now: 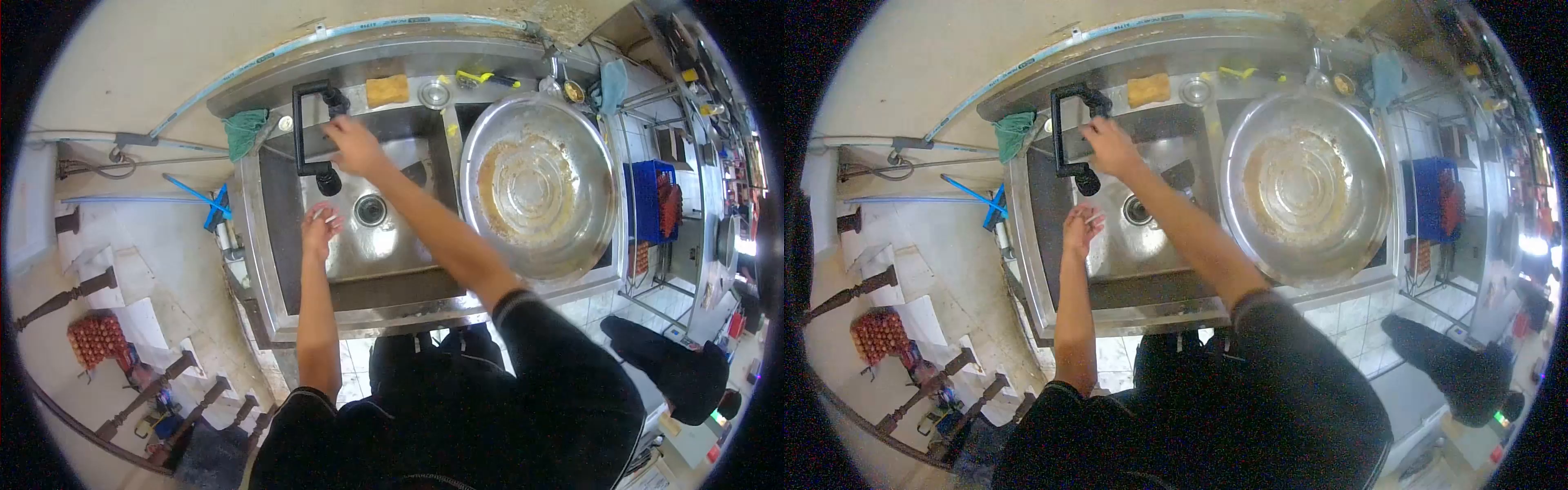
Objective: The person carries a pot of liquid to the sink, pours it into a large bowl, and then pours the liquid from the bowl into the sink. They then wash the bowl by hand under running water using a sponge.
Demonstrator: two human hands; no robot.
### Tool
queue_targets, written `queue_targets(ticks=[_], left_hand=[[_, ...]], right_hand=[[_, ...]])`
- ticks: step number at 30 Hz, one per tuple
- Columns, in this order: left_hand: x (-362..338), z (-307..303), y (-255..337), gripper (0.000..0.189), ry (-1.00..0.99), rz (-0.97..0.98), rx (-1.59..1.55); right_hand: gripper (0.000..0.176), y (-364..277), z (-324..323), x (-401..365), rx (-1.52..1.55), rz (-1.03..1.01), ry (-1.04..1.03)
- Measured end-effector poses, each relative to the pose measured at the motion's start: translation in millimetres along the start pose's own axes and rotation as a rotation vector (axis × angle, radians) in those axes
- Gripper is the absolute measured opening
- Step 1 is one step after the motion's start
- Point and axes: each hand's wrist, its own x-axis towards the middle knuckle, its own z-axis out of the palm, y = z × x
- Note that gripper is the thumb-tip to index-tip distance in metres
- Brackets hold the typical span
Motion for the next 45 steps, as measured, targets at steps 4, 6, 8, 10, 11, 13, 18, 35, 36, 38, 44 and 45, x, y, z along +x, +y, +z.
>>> queue_targets(ticks=[4,6,8,10,11,13,18,35,36,38,44,45], left_hand=[[-0.2,-12.1,-22.9,0.026,0.032,-0.008,-0.011],[-1.0,-5.9,-38.9,0.026,0.015,0.038,-0.013],[20.9,-25.6,-60.9,0.028,-0.008,0.084,0.032],[-4.1,-0.8,-28.4,0.028,0.065,-0.077,0.033],[-7.6,5.8,-23.5,0.027,0.028,-0.065,0.047],[-15.5,11.2,-21.1,0.026,-0.019,-0.053,0.07],[-21.3,-14.6,-20.0,0.023,-0.125,0.05,0.068],[-145.6,-69.9,166.0,0.032,-0.327,0.534,0.468],[-165.5,-42.6,145.7,0.034,-0.199,0.649,1.009],[-204.6,4.2,101.7,0.04,0.005,0.763,1.645],[-241.1,94.1,-55.1,0.021,0.101,0.93,1.25],[-255.7,113.6,-75.3,0.023,0.041,0.805,1.096]], right_hand=[[0.014,36.7,46.8,32.6,-0.31,-0.332,-0.507],[0.019,41.5,65.6,32.2,-0.346,-0.15,-0.538],[0.017,25.1,38.8,43.5,-0.431,-0.046,-0.639],[0.021,2.8,4.1,47.2,-0.206,-0.009,-0.545],[0.031,0.4,10.0,44.1,-0.168,0.019,-0.541],[0.022,-2.5,-0.7,34.7,-0.241,-0.022,-0.526],[0.015,21.9,38.4,45.1,-0.273,-0.134,-0.41],[0.036,-111.7,-285.1,-47.7,1.163,0.477,-0.43],[0.041,-110.5,-291.2,-88.9,0.976,0.441,-0.436],[0.054,-108.9,-324.6,-189.5,0.73,0.394,-0.483],[0.027,-110.9,-577.6,-637.7,-0.306,1.354,-0.357],[0.019,-106.5,-602.3,-739.4,-0.615,1.536,-0.18]])
